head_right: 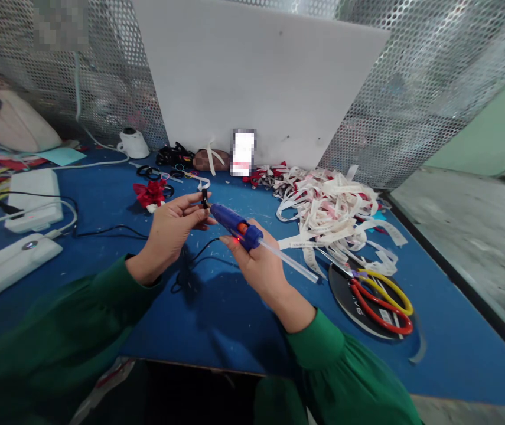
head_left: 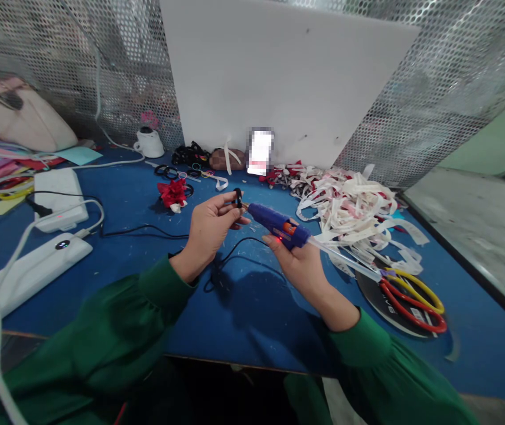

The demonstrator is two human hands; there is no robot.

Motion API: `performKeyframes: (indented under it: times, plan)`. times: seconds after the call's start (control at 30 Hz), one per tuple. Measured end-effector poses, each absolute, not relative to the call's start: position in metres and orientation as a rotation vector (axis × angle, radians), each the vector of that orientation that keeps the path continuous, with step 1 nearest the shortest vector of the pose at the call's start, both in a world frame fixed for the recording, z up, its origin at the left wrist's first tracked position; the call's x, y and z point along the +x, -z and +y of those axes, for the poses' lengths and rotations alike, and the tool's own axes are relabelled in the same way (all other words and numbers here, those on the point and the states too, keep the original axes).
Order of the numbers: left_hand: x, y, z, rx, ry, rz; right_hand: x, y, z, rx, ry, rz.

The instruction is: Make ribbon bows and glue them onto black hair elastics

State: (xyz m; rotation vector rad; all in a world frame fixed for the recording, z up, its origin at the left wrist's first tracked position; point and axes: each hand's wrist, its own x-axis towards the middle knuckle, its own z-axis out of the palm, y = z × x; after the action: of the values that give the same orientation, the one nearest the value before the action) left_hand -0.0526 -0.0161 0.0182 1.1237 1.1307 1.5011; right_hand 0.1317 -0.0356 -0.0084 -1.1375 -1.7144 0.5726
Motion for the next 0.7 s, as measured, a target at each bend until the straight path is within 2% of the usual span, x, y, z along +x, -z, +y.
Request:
performKeyframes:
  times: [0.7]
  plan:
    - [-0.0501, -0.0136, -0.0147, 1.215, -1.497, 1.191, 0.1273, -0.0008, -0.0376, -1.114, -0.700, -1.631]
